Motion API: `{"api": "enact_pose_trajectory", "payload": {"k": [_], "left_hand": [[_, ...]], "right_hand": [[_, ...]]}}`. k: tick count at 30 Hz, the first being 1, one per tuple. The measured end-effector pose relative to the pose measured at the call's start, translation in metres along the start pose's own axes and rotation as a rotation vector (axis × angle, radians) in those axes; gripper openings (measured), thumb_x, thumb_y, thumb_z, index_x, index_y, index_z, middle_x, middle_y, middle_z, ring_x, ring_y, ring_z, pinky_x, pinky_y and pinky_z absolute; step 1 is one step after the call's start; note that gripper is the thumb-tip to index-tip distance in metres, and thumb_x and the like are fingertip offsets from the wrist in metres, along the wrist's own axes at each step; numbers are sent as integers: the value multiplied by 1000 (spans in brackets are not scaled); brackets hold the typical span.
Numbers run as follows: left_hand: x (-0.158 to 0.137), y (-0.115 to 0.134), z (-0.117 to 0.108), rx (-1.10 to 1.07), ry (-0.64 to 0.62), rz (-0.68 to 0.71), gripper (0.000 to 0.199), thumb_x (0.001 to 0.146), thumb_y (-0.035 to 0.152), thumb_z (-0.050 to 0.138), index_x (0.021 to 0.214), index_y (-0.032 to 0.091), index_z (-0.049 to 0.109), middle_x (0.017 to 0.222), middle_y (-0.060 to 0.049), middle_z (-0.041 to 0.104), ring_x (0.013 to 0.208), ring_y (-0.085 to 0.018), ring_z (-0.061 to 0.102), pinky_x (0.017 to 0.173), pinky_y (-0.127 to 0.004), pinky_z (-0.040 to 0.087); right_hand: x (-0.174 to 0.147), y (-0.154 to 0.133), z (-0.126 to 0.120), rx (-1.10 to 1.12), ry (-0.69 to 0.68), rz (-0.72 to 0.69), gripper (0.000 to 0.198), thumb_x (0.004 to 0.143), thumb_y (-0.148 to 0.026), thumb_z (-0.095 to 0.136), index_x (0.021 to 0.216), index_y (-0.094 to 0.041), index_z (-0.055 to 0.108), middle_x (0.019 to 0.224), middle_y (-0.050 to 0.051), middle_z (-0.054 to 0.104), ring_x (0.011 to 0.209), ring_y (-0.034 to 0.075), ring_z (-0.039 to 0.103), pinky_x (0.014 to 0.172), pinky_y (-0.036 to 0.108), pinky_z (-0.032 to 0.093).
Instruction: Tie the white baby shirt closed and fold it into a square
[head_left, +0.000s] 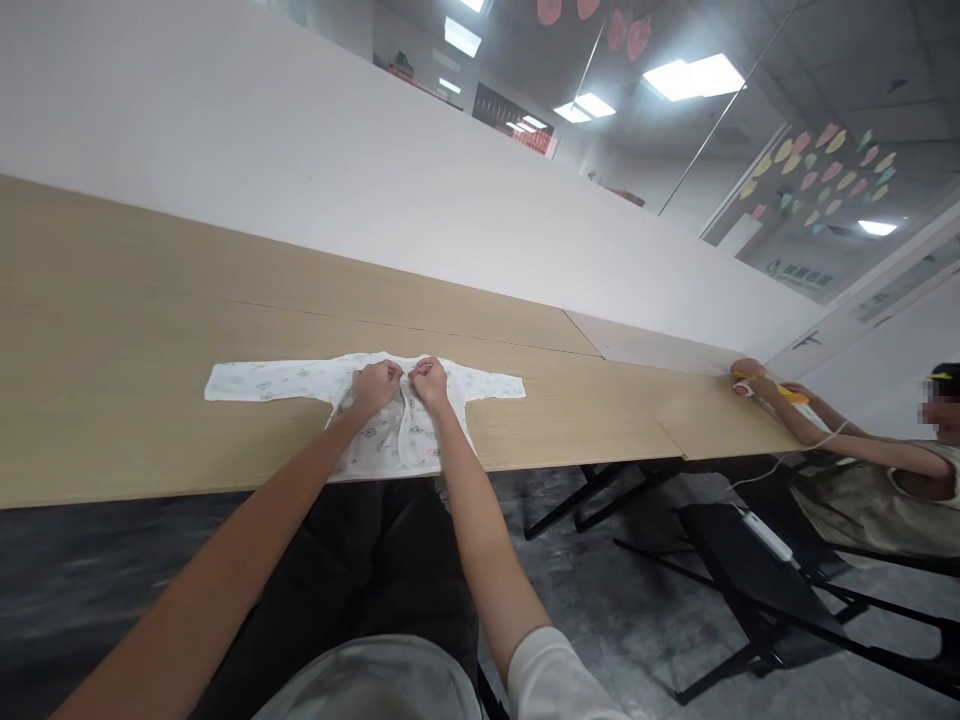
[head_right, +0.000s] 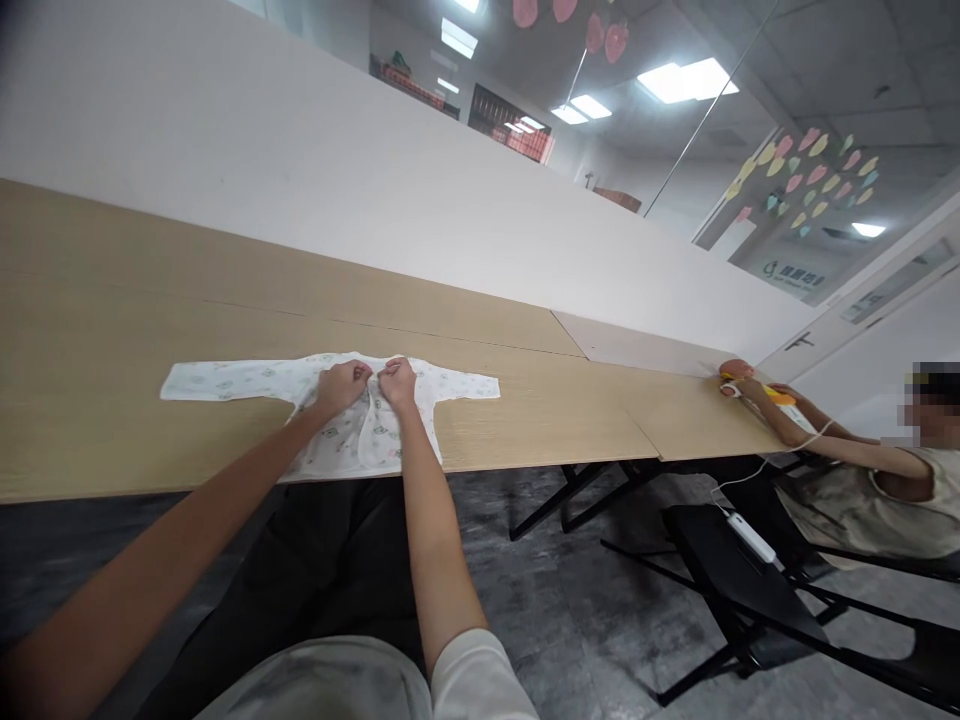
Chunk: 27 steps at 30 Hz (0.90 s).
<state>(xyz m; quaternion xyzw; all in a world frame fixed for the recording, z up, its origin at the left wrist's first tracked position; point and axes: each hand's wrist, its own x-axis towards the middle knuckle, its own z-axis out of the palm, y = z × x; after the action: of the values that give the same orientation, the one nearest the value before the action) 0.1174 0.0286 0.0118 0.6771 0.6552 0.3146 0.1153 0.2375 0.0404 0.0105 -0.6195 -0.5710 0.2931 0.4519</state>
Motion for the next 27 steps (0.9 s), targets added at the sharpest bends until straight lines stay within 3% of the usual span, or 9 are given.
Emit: {"api": "enact_pose_trajectory", "payload": {"k": [6,9,12,21,27], "left_hand": [[-6,-2,-5,21,-6,-19,32,84,31,49,98,17,74,99,-11,75,101,-28,65,95,-40,42],[-13,-12,-11,44,-8,39,33,83,33,49,93,18,77,102,-12,74,101,-30,64,91,-39,46],[-18,-20,-17,72,-49,111,31,80,33,50,85,23,79,108,-10,73,106,-32,62,91,-40,47],[-26,-13,-19,33,-87,213,29,76,34,56,91,30,81,103,-9,73,103,-31,62,96,-41,46],[-30,-8,-19,3,-108,216,25,77,36,58,86,28,80,99,-8,73,99,-29,63,91,-39,47]], "right_hand": [[-5,0,-3,-89,-21,-81,15,72,-10,58,82,-21,58,68,-5,62,75,14,63,81,25,49],[-9,-1,-5,-104,-81,-103,8,75,-19,65,80,-21,59,66,-6,59,72,13,60,77,24,49],[-13,-4,-10,-102,-171,-135,14,76,-25,71,86,-21,61,63,-7,56,68,13,59,72,23,49],[-33,-15,-34,-181,-313,-212,28,70,-10,72,95,-20,64,64,-6,61,68,14,61,69,23,48],[-34,-6,-37,-132,-317,-184,32,69,-4,64,97,-20,65,67,-6,60,68,13,61,66,22,49]]}}
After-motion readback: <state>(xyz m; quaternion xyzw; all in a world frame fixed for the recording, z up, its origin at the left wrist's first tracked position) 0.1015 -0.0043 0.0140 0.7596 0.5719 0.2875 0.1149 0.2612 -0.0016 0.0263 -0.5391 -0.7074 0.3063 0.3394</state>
